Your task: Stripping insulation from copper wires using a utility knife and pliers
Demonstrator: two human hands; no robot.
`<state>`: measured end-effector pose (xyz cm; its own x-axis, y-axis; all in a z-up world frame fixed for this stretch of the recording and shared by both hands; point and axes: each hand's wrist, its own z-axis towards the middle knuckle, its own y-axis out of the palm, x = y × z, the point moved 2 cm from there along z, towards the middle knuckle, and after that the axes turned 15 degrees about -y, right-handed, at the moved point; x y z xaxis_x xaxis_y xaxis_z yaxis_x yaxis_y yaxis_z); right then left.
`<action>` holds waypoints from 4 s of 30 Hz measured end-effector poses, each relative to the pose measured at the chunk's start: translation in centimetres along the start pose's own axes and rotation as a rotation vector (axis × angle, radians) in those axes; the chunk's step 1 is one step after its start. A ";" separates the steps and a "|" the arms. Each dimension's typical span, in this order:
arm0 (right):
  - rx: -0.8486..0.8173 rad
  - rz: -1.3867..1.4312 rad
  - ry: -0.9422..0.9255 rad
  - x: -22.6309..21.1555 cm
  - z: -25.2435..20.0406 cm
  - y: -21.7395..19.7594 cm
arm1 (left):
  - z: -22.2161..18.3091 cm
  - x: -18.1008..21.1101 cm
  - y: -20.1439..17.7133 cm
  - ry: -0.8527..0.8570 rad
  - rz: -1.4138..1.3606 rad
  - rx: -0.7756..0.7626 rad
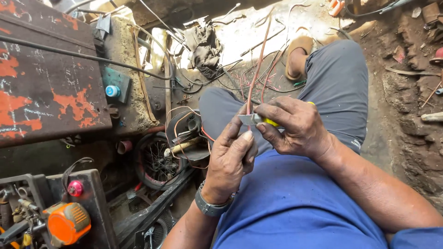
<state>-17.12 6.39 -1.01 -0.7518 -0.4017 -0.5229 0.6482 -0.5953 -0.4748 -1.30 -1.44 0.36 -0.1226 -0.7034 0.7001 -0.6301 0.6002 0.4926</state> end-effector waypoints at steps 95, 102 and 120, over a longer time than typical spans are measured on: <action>-0.078 0.479 0.355 -1.5 -0.9 3.2 | 13.9 -1.8 -10.4 -0.398 0.029 0.257; 0.472 1.047 0.918 0.7 -3.0 6.1 | 14.0 2.5 -6.8 -0.122 -0.282 0.200; 0.195 0.681 0.937 2.4 -5.0 8.5 | 13.5 8.9 -0.1 0.004 -0.110 0.125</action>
<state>-12.84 3.85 -9.83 0.1787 -0.0576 -0.9822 0.7915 -0.5845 0.1783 -12.64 -12.90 -0.43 -0.0449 -0.7606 0.6477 -0.7300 0.4676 0.4985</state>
